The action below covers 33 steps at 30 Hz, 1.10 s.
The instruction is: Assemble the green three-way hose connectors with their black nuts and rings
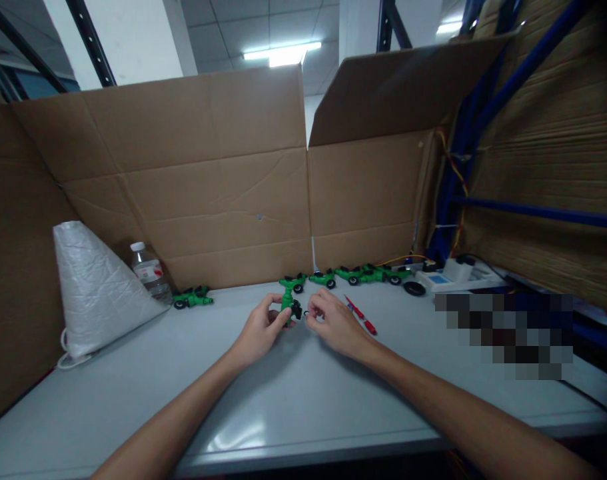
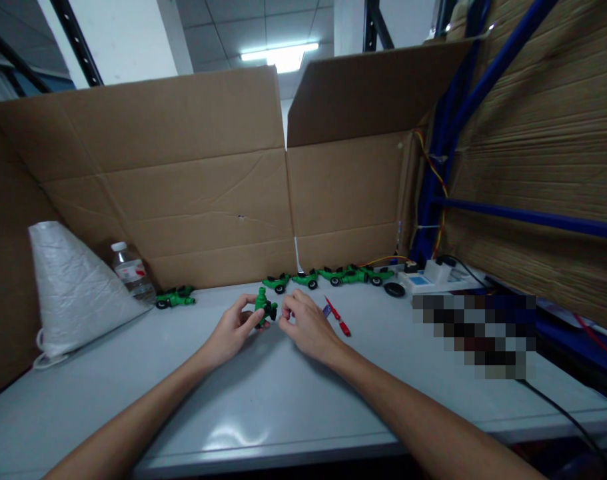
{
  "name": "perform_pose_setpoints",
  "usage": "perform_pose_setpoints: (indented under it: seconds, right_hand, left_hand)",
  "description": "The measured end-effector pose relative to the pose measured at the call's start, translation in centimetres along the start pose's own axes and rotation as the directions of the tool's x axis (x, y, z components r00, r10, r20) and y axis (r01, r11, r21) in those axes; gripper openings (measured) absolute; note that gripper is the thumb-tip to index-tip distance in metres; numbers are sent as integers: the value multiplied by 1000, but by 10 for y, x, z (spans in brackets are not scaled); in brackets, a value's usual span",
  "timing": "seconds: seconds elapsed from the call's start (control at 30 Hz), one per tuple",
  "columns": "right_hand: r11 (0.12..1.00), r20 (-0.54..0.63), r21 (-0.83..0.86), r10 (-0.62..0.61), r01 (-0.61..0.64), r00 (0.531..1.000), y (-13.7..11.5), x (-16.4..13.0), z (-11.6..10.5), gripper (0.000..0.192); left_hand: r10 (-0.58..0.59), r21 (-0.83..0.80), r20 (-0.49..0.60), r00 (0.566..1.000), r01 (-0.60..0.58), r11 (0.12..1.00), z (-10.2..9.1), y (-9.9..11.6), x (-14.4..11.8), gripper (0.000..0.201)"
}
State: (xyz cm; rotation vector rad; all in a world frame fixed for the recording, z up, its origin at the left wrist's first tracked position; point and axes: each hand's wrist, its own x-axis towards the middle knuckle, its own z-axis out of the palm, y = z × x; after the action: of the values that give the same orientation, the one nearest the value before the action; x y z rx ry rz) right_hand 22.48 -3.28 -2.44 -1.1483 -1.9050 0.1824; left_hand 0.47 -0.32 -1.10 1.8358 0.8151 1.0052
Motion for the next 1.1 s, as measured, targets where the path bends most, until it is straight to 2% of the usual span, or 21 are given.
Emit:
perform_pose_setpoints:
  seconds: [0.13,0.23,0.33,0.43,0.6,0.7,0.77,0.9,1.0,1.1]
  right_hand:
    - [1000,26,20,5,-5,1000,0,0,2,15]
    - [998,34,66,22,-24,999,-2,0,2,11]
    - [995,34,94,42,-45,999,-3,1,0,10]
    - [995,38,90,50,-53,998,-1,1,-1,11]
    - [998,41,63,16,-18,999,2,0,0,12]
    - [997,42,31,-73,71,996,1,-1,-3,12]
    - [986,55,-5,-168,169,984,-2,-1,-7,15]
    - [926,152,-113,-342,360,927,-10,1,-13,30]
    - [860,219,-251,-397,445,891,-14,1,-12,15]
    - [805,232,-365,-407,467,884,-16,0,-8,7]
  left_hand:
    - [-20,-69,-15,1000,19,997,-1,-3,4,44]
    - [-82,-192,-21,996,77,978,-3,-4,8,47]
    - [-179,-374,-38,983,152,915,-7,-7,12,47]
    - [-254,-489,-62,965,193,851,-12,-11,14,44]
    - [-284,-512,-102,953,194,837,-18,-16,16,41]
    - [-269,-486,-103,958,188,854,-18,-17,15,43]
    - [-262,-471,-65,963,202,859,-17,-16,15,44]
    - [-265,-444,64,962,265,856,-12,-12,11,45]
    - [-262,-421,171,950,311,852,-7,-8,8,44]
    - [-254,-440,229,940,332,834,-3,-5,6,42]
